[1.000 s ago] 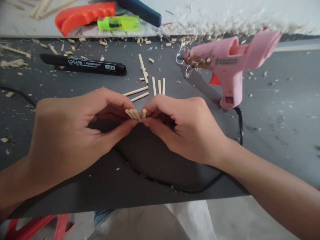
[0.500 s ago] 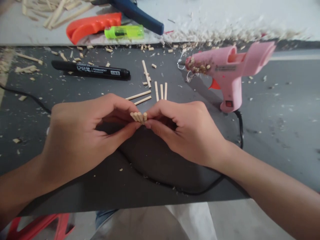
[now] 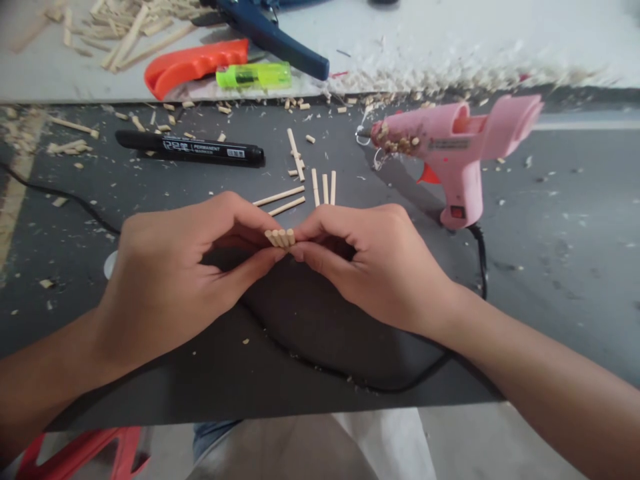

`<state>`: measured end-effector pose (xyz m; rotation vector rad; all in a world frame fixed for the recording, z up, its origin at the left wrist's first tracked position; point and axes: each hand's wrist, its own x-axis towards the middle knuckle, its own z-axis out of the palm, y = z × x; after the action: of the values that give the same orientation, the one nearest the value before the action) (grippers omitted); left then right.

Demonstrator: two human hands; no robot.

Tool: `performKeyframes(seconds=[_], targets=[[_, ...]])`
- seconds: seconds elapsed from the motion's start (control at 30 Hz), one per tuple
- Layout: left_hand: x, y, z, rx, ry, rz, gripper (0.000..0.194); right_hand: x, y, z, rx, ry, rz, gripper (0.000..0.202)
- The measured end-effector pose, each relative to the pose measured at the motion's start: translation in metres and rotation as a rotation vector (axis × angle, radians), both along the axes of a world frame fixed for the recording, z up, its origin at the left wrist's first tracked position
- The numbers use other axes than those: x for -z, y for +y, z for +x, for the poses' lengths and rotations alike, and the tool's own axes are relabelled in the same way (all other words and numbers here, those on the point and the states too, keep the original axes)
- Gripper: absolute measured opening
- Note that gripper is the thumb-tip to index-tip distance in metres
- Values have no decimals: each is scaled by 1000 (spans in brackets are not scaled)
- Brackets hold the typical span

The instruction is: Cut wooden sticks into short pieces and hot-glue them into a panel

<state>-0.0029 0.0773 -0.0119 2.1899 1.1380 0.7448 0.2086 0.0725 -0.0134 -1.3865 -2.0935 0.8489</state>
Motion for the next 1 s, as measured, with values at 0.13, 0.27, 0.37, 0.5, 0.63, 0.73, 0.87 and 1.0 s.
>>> performKeyframes(seconds=[0.13, 0.27, 0.37, 0.5, 0.63, 0.73, 0.87, 1.0], targets=[[3, 4, -2, -3, -125, -188, 28, 1, -2, 4, -6, 138, -87, 22], [3, 7, -4, -19, -149, -285, 31, 2, -2, 8, 2, 17, 45, 38], [3, 7, -4, -40, -59, -213, 22, 3, -2, 8, -81, -66, 136, 43], [3, 7, -4, -63, 41, -176, 15, 4, -3, 6, -98, -119, 166, 41], [-3, 6, -9, -3, 121, -90, 17, 1, -5, 4, -86, -158, 154, 40], [-10, 8, -16, 130, 197, -127, 24, 2, -8, 2, -109, -168, 146, 46], [-13, 14, -22, 218, 241, -195, 38, 4, -16, -4, -125, -172, 189, 49], [-10, 18, -22, 238, 214, -194, 25, 4, -19, -5, -91, -174, 192, 38]])
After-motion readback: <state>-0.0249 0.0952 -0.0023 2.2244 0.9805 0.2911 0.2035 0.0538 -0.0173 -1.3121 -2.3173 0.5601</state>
